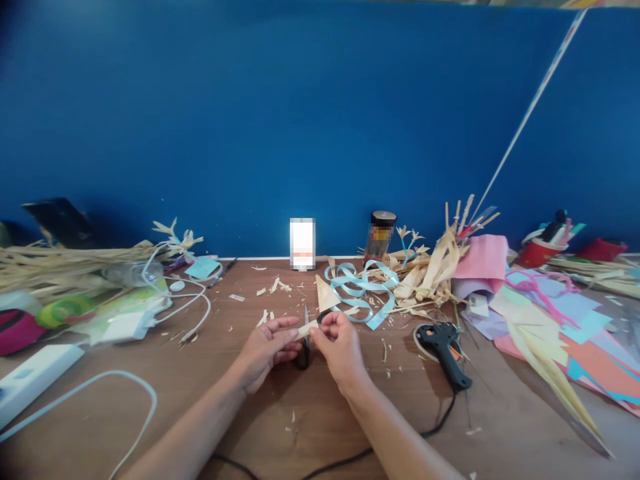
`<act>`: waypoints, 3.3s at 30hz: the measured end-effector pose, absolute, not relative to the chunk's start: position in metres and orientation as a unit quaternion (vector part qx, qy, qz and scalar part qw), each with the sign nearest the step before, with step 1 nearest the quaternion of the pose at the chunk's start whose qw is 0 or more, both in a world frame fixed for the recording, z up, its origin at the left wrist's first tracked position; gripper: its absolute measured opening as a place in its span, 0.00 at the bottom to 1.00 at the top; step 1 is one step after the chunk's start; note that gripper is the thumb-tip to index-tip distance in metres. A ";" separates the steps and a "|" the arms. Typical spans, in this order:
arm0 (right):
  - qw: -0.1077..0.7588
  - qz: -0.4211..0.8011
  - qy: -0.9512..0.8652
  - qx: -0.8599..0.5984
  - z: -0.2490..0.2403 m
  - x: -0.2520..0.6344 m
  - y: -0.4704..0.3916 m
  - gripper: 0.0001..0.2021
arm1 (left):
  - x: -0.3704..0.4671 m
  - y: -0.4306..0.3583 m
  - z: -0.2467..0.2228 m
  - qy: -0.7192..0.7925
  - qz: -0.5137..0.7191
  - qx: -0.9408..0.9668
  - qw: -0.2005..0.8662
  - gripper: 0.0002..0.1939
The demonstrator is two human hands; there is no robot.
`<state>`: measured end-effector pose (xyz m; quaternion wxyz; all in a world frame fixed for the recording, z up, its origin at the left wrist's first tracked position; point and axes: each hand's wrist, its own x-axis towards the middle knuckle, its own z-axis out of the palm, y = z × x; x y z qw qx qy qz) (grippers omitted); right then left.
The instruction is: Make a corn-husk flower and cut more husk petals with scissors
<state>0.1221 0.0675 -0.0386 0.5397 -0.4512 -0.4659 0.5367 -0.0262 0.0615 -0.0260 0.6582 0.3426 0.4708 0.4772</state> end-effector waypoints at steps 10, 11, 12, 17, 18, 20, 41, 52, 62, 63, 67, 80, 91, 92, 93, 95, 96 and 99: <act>0.541 0.529 -0.466 -0.459 -0.038 0.123 0.067 0.17 | -0.027 0.059 -0.029 0.468 0.481 0.363 0.646 0.23; 0.541 0.529 -0.466 -0.458 -0.038 0.122 0.067 0.17 | -0.027 0.059 -0.029 0.468 0.480 0.365 0.646 0.23; 0.540 0.530 -0.467 -0.457 -0.038 0.122 0.067 0.17 | -0.027 0.059 -0.028 0.468 0.479 0.367 0.645 0.23; 0.538 0.540 -0.469 -0.447 -0.038 0.121 0.066 0.15 | -0.025 0.058 -0.027 0.456 0.482 0.393 0.636 0.23; 0.535 0.541 -0.472 -0.445 -0.038 0.121 0.065 0.15 | -0.024 0.057 -0.027 0.451 0.484 0.398 0.636 0.23; 0.530 0.543 -0.479 -0.442 -0.038 0.121 0.065 0.14 | -0.024 0.057 -0.027 0.443 0.485 0.399 0.640 0.23; 0.516 0.530 -0.510 -0.439 -0.040 0.121 0.067 0.13 | -0.022 0.059 -0.029 0.469 0.475 0.359 0.652 0.20; 0.521 0.543 -0.493 -0.437 -0.041 0.121 0.067 0.14 | -0.022 0.058 -0.027 0.467 0.480 0.392 0.630 0.20; 0.518 0.552 -0.494 -0.428 -0.039 0.120 0.065 0.13 | -0.022 0.058 -0.031 0.447 0.479 0.398 0.643 0.20; 0.515 0.554 -0.496 -0.426 -0.038 0.120 0.065 0.13 | -0.022 0.058 -0.031 0.447 0.480 0.397 0.642 0.19; 0.507 0.560 -0.506 -0.416 -0.034 0.119 0.064 0.16 | -0.022 0.059 -0.033 0.452 0.489 0.413 0.621 0.19; 0.505 0.521 -0.529 -0.440 -0.044 0.121 0.068 0.13 | -0.022 0.059 -0.036 0.462 0.487 0.449 0.589 0.19; 0.494 0.563 -0.497 -0.439 -0.040 0.121 0.068 0.14 | -0.023 0.060 -0.033 0.489 0.492 0.419 0.585 0.19; 0.494 0.563 -0.499 -0.436 -0.040 0.121 0.068 0.15 | -0.023 0.060 -0.033 0.487 0.493 0.418 0.587 0.19; 0.493 0.564 -0.503 -0.432 -0.040 0.121 0.067 0.16 | -0.023 0.060 -0.033 0.483 0.494 0.418 0.589 0.19; 0.493 0.562 -0.510 -0.425 -0.040 0.121 0.067 0.18 | -0.023 0.060 -0.034 0.474 0.494 0.420 0.596 0.19; 0.494 0.560 -0.512 -0.424 -0.040 0.122 0.067 0.17 | -0.022 0.059 -0.034 0.468 0.493 0.419 0.602 0.19; 0.510 0.548 -0.505 -0.430 -0.042 0.123 0.069 0.16 | -0.021 0.060 -0.033 0.463 0.489 0.395 0.625 0.19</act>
